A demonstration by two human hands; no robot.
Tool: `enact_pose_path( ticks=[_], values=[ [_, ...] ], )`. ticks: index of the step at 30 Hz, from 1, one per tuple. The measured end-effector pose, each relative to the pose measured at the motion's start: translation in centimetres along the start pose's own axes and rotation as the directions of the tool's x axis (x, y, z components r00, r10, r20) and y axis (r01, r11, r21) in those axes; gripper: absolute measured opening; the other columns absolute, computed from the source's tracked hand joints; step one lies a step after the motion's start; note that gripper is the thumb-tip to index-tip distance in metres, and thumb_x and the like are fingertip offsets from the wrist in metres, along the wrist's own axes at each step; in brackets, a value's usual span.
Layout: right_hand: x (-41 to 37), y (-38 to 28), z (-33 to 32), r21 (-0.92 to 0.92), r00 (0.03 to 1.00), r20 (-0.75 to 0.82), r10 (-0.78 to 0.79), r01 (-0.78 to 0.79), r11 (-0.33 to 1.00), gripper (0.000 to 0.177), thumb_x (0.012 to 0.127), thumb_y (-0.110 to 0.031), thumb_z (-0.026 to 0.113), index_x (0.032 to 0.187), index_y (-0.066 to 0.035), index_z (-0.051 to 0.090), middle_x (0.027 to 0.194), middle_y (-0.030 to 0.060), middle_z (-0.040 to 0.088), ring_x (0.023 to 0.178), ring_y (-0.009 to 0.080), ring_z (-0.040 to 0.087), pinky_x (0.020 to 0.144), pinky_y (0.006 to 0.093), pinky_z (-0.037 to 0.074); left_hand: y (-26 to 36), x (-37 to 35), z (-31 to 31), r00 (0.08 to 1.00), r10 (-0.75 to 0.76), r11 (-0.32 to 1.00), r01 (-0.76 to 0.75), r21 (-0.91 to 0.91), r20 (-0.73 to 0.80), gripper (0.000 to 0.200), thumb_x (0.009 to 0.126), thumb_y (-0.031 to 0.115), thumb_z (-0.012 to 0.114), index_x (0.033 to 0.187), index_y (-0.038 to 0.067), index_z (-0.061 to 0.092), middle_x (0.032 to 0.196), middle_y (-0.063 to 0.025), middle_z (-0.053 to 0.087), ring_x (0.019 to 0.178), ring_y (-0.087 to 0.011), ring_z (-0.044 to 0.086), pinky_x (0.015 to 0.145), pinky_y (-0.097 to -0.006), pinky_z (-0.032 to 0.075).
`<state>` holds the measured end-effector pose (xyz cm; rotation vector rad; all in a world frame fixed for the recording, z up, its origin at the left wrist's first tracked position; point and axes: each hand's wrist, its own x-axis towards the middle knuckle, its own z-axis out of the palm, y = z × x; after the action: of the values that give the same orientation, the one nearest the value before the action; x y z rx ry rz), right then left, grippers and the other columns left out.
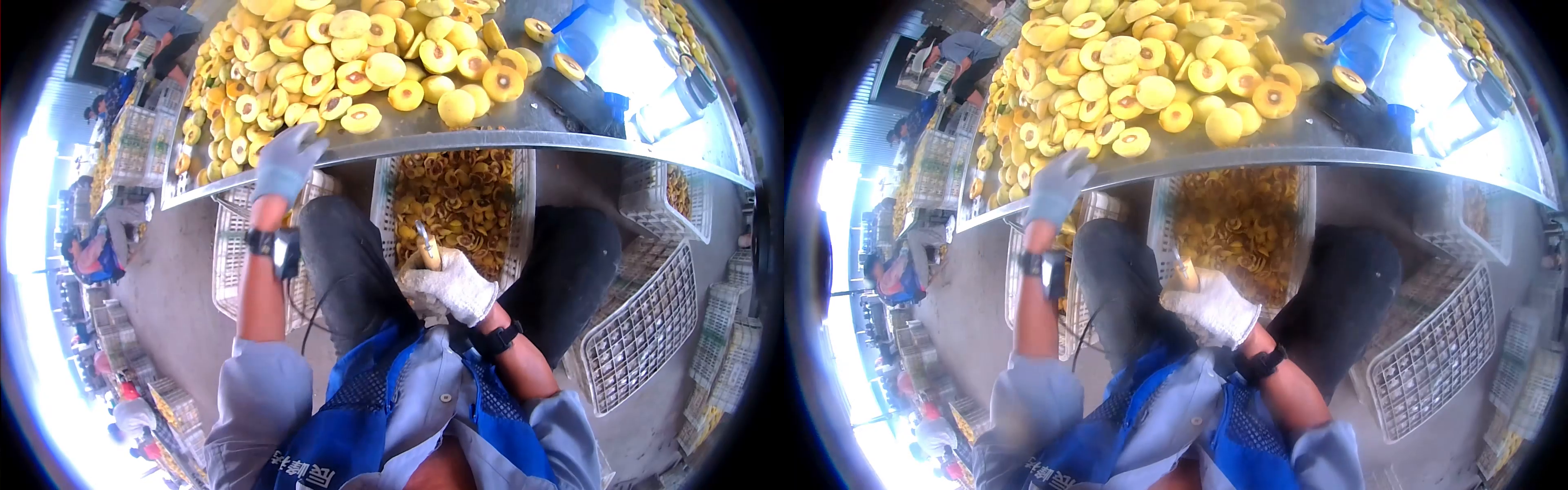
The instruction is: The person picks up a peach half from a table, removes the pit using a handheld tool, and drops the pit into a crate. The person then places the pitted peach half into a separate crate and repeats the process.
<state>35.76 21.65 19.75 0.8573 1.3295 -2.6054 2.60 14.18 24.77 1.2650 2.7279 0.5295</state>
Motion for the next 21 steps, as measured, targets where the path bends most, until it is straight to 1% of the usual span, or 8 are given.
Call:
enact_pose_path(
  ticks=[3,10,11,12,14,15,18,21],
  values=[
    [0.4,0.5,-0.3,-0.084,0.995,-0.036,-0.088,0.085,0.993,0.019,0.093,-0.018,0.076,0.101,-0.001,0.073,0.076,0.0039,0.069,0.06,0.0111,0.063,0.056,0.0262,0.052,2.3,4.3,2.7,0.994,-0.026,1.0,0.025,0.013,0.101,0.061,0.089,0.045,0.074,0.14,0.012,0.065,0.126,-0.0161,0.073,0.114,-0.0358,0.069,0.101,-0.0411,0.053],
    [0.3,-0.2,0.1,0.01,0.995,-0.095,0.013,-0.012,1.0,0.018,0.092,-0.019,0.075,0.096,-0.001,0.073,0.072,0.0035,0.067,0.06,0.0122,0.062,0.056,0.0277,0.051,2.5,7.4,6.7,0.951,0.101,0.994,-0.084,-0.068,0.293,0.068,0.084,0.04,0.079,0.142,0.01,0.062,0.121,-0.0196,0.074,0.111,-0.0327,0.07,0.097,-0.0387,0.053],
    [0.1,-0.6,0.1,-0.002,0.995,-0.099,0.031,-0.031,1.0,0.017,0.092,-0.018,0.075,0.097,-0.001,0.073,0.076,0.004,0.069,0.063,0.0127,0.064,0.06,0.0277,0.053,3.6,6.6,5.7,0.957,0.08,0.992,-0.048,-0.118,0.28,0.065,0.081,0.039,0.082,0.137,0.01,0.065,0.12,-0.0231,0.073,0.11,-0.0375,0.07,0.095,-0.0419,0.055],
    [0.1,-0.9,0.1,-0.015,0.994,-0.102,0.048,-0.05,0.999,0.017,0.093,-0.016,0.076,0.099,-0.001,0.073,0.079,0.0045,0.071,0.066,0.0133,0.066,0.063,0.0278,0.055,4.2,5.8,5.4,0.977,0.047,0.986,-0.013,-0.168,0.206,0.063,0.082,0.037,0.081,0.136,0.009,0.066,0.121,-0.0226,0.073,0.111,-0.0359,0.07,0.095,-0.0412,0.055],
    [0.4,-0.8,0.2,-0.129,0.981,-0.177,-0.077,0.054,0.99,0.017,0.092,-0.016,0.075,0.098,-0.001,0.072,0.079,0.0055,0.071,0.068,0.0145,0.067,0.066,0.0298,0.055,5.6,4.1,5.0,0.998,-0.022,0.962,0.038,-0.271,0.063,0.06,0.084,0.033,0.081,0.136,0.008,0.066,0.123,-0.0216,0.073,0.112,-0.0329,0.071,0.094,-0.0397,0.055],
    [0.5,-0.8,0.3,-0.187,0.968,-0.209,-0.139,0.1,0.977,0.016,0.091,-0.016,0.075,0.098,-0.001,0.072,0.078,0.006,0.071,0.069,0.015,0.067,0.067,0.0309,0.055,6.4,2.9,4.8,0.999,0.01,0.939,-0.024,-0.342,-0.042,0.054,0.087,0.024,0.079,0.137,0.006,0.066,0.129,-0.0175,0.072,0.117,-0.027,0.071,0.099,-0.0371,0.054],
    [0.7,-1.3,0.3,-0.314,0.93,-0.302,-0.21,0.111,0.943,0.018,0.089,-0.017,0.074,0.099,-0.002,0.073,0.078,0.0086,0.072,0.071,0.0165,0.067,0.071,0.0334,0.055,8.4,-0.9,5.1,0.999,-0.026,0.78,-0.008,-0.625,-0.044,0.052,0.088,0.016,0.079,0.137,0.004,0.065,0.135,-0.0134,0.071,0.122,-0.0223,0.068,0.107,-0.0341,0.051],
    [1.3,-0.4,0.0,-0.43,0.883,-0.379,-0.277,0.097,0.898,0.021,0.088,-0.02,0.075,0.1,-0.003,0.072,0.079,0.0113,0.072,0.07,0.0186,0.068,0.07,0.0347,0.055,10.5,-5.1,5.6,0.997,0.066,0.833,-0.079,-0.547,-0.043,0.051,0.087,0.013,0.08,0.135,0.003,0.067,0.137,-0.0128,0.07,0.125,-0.0211,0.067,0.111,-0.0317,0.049]
  ],
)
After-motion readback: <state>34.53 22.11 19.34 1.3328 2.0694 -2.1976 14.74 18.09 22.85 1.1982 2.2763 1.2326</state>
